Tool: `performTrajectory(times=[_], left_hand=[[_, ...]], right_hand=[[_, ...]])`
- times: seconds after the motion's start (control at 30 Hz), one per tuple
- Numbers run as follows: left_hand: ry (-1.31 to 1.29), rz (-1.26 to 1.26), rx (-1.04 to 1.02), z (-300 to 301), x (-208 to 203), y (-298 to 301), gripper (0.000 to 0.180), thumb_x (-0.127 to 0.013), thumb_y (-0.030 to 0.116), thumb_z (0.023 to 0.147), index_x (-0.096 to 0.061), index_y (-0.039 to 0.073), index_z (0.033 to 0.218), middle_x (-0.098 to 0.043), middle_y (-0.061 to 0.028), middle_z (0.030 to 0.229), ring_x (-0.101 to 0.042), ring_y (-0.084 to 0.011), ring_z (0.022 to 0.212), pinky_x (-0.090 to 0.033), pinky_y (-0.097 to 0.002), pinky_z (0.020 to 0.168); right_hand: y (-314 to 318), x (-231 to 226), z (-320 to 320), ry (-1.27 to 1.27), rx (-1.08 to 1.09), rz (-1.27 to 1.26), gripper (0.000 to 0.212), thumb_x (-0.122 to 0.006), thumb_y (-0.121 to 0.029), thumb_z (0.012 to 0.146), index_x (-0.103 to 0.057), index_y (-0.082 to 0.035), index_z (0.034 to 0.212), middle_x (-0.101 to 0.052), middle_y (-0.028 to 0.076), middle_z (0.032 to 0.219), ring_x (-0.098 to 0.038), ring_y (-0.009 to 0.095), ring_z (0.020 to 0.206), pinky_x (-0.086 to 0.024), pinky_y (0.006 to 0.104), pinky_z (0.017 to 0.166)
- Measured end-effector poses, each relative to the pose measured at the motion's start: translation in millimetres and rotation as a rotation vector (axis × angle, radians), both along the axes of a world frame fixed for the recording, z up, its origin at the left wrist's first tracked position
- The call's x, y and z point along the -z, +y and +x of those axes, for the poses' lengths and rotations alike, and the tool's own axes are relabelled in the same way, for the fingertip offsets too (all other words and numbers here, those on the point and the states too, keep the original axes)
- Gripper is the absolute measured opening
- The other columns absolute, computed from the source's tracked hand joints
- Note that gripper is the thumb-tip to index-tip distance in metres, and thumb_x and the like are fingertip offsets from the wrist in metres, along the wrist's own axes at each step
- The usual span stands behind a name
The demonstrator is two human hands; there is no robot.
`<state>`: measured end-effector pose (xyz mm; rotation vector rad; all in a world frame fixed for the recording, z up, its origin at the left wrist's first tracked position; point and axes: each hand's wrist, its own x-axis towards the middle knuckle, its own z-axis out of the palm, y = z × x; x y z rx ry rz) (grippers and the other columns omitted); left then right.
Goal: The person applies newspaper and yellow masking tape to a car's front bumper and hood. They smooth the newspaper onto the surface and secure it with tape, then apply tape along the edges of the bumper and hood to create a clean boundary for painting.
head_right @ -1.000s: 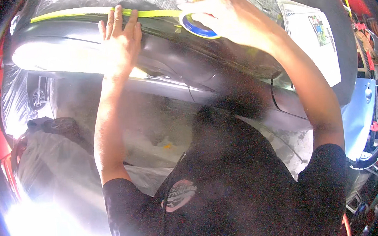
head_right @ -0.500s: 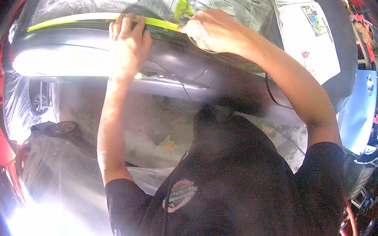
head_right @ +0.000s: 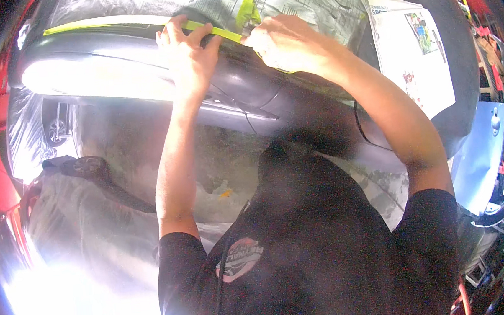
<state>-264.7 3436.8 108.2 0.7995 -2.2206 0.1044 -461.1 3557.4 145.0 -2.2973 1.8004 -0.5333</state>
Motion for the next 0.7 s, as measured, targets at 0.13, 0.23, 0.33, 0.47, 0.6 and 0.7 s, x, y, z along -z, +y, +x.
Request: performTrajectory(times=[0.13, 0.23, 0.33, 0.47, 0.6, 0.7], left_hand=[[-0.09, -0.097, -0.014, -1.0, -2.1, 5.1, 0.026, -0.085, 0.024, 0.072, -0.081, 0.016, 0.097, -0.057, -0.011, 0.126, -0.053, -0.0337, 0.124, -0.037, -0.0613, 0.107], [-0.143, -0.117, 0.029, 3.8, 2.4, 1.4, 0.025, -0.076, 0.02, 0.079, -0.079, 0.013, 0.103, -0.055, -0.0137, 0.128, -0.05, -0.0373, 0.129, -0.033, -0.0697, 0.11], [-0.243, -0.109, 0.044, 3.9, -7.9, 19.6, 0.033, -0.069, 0.017, 0.082, -0.076, 0.007, 0.113, -0.055, -0.0148, 0.131, -0.05, -0.0384, 0.13, -0.034, -0.0705, 0.11], [-0.385, -0.087, 0.117, 5.0, -2.0, 29.2, 0.04, -0.069, 0.017, 0.085, -0.07, 0.009, 0.124, -0.053, -0.0149, 0.131, -0.049, -0.0371, 0.132, -0.033, -0.069, 0.112], [-0.378, -0.059, 0.158, 2.0, 2.7, 35.1, 0.039, -0.069, 0.019, 0.086, -0.069, 0.009, 0.124, -0.053, -0.0173, 0.135, -0.048, -0.0392, 0.133, -0.032, -0.0677, 0.113], [-0.447, -0.051, 0.14, 1.1, -1.2, 38.4, 0.042, -0.069, 0.019, 0.086, -0.068, 0.009, 0.127, -0.052, -0.0173, 0.136, -0.048, -0.0393, 0.133, -0.032, -0.0679, 0.113]], right_hand=[[-4.5, 8.9, 0.8, 0.011, 0.009, 0.014, 0.024, -0.06, -0.009, 0.084, -0.075, -0.004, 0.101, -0.07, 0.019, 0.08, -0.071, 0.037, 0.075, -0.057, 0.0479, 0.067], [-4.5, 0.2, 5.1, 0.048, 0.028, 0.08, 0.03, -0.059, -0.008, 0.085, -0.075, -0.006, 0.11, -0.071, 0.021, 0.087, -0.07, 0.039, 0.076, -0.056, 0.0483, 0.067], [-3.2, -2.8, 3.9, 0.074, 0.033, 0.105, 0.029, -0.059, -0.008, 0.086, -0.075, -0.004, 0.109, -0.071, 0.021, 0.089, -0.07, 0.039, 0.077, -0.056, 0.0491, 0.067], [-3.7, 11.4, 5.2, 0.055, 0.016, -0.01, 0.014, -0.062, -0.009, 0.081, -0.07, 0.0, 0.088, -0.068, 0.021, 0.077, -0.071, 0.038, 0.074, -0.056, 0.0489, 0.065], [-0.1, 16.2, 5.9, 0.043, 0.035, -0.007, 0.011, -0.061, -0.008, 0.08, -0.069, 0.0, 0.083, -0.069, 0.021, 0.076, -0.071, 0.039, 0.074, -0.056, 0.0485, 0.064], [-2.2, 9.3, 5.6, 0.023, 0.039, 0.033, 0.012, -0.059, -0.007, 0.082, -0.07, 0.0, 0.082, -0.069, 0.022, 0.077, -0.07, 0.04, 0.075, -0.056, 0.0492, 0.065]])
